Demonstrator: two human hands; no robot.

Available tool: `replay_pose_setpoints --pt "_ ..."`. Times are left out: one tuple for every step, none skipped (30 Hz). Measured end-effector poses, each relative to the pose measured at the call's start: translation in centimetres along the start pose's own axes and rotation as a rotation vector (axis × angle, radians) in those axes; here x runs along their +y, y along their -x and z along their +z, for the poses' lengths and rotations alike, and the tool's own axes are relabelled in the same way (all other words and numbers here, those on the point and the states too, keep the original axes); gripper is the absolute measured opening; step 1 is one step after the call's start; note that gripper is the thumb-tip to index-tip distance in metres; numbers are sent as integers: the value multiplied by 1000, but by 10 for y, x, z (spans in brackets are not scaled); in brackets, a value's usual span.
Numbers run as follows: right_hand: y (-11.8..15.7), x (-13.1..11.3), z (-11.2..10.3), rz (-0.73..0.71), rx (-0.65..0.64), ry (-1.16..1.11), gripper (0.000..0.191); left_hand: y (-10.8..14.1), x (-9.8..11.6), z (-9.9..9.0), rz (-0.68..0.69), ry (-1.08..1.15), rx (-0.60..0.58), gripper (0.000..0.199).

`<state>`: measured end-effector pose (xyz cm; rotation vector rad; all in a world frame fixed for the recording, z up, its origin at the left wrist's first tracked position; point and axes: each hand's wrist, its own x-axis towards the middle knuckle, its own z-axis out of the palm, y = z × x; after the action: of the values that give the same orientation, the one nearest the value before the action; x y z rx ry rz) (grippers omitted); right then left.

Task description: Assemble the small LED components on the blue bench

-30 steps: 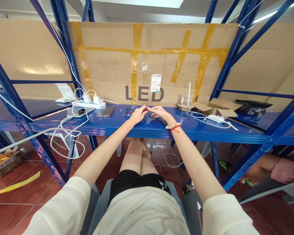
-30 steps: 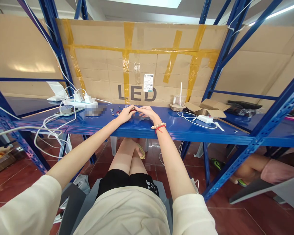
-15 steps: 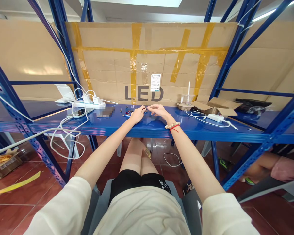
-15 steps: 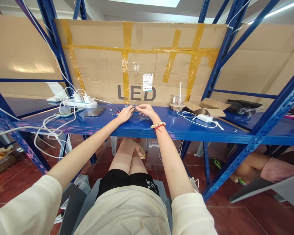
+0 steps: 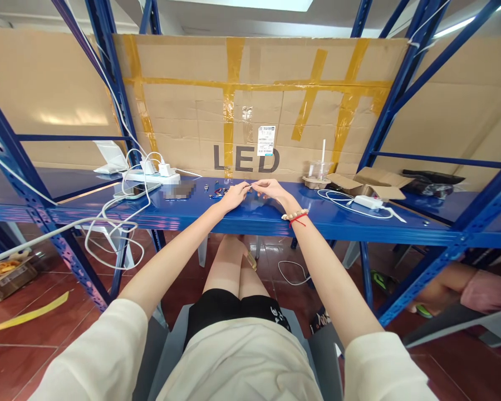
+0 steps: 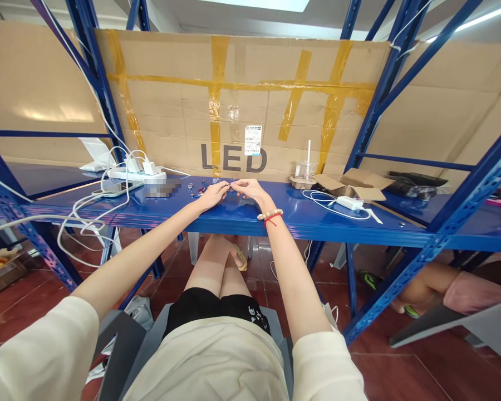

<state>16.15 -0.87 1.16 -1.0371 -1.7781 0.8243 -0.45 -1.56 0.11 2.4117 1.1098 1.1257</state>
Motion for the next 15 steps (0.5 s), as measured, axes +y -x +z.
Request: replay_pose_setpoints --pt "1 0 0 9 -13 5 41 1 1 0 0 5 -9 24" --pt "1 -1 0 15 -26 11 41 2 2 -1 0 8 -15 23" --pt "2 -1 -1 18 -37 19 41 2 2 -1 3 9 -15 22" --pt "3 -2 -1 19 -47 26 42 2 2 -1 6 10 -12 21" --pt "3 -2 -1 17 -58 32 42 2 1 0 10 13 -8 19" --pt "4 -2 -1 16 -66 38 43 2 1 0 17 17 -6 18" --pt "4 -2 -1 16 -72 43 43 2 0 1 25 19 -4 17" --pt "4 -2 -1 19 -75 49 44 2 -1 1 37 18 -1 15" --pt "5 -3 -1 24 -77 55 44 2 -3 1 49 15 0 14" --pt "5 -3 0 32 -76 60 44 2 -4 2 60 10 0 12" --pt "5 -4 0 41 -74 62 44 2 -4 2 71 5 1 11" --pt "6 -5 0 50 -72 61 44 2 -5 2 80 1 0 10" --pt "7 -5 0 58 -71 56 44 2 -5 2 88 -1 -2 9" --pt "7 -6 0 64 -71 51 44 2 -6 2 96 -3 -4 9" --pt "7 -6 1 70 -74 47 44 3 -6 2 103 -5 -6 9"
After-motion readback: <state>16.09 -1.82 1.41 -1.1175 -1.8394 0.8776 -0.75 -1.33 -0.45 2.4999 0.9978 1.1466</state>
